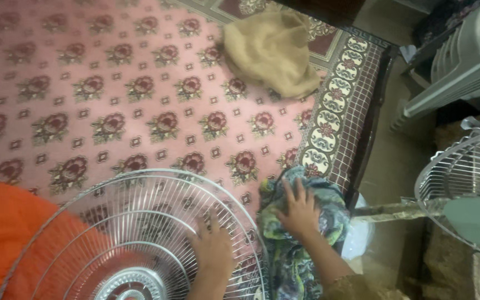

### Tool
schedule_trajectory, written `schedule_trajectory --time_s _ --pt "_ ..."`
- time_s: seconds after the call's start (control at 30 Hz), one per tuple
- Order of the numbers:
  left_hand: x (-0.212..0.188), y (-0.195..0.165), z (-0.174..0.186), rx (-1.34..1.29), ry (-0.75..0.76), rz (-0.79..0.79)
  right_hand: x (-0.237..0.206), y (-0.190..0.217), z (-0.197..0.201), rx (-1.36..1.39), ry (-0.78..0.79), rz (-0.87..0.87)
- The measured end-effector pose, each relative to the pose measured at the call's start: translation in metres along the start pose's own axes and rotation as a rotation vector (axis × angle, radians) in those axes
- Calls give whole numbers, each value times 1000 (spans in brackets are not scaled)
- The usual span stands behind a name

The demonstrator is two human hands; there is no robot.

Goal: The person unclips and removes the front grille of an electric fan, sets the grille aside, and wipes the fan blades with a cloth. The clip ends during blade wiping before reassembly is shown.

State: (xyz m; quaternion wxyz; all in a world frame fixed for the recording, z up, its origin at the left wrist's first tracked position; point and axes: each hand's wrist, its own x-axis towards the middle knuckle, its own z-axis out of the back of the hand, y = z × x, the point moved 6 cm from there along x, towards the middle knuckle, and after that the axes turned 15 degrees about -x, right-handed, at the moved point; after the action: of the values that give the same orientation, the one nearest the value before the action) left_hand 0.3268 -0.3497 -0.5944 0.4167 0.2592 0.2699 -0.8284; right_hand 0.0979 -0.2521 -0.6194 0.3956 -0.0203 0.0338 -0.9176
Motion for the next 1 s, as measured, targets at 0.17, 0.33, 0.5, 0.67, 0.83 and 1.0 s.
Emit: schedule_trajectory --time_s 0.17,0.33,0.5,0.67,0.83,1.0 --pt "1 -2 -6 -21 -128 -55 -18 -32 -37 37 421 -317" --pt "-25 -31 20 -450 -132 -163 -12 -54 -15 570 200 -544" --pt "-65 -91 73 -933 -315 -586 -36 -17 39 1548 619 -460" --pt "-93 -106 99 -960 -246 -513 -66 -19 147 1697 739 -222" --pt "-139 -111 117 -836 -209 -591 -90 -48 223 1140 526 -27" --pt "-188 -132 140 -605 -297 -680 -112 -89 285 636 194 117"
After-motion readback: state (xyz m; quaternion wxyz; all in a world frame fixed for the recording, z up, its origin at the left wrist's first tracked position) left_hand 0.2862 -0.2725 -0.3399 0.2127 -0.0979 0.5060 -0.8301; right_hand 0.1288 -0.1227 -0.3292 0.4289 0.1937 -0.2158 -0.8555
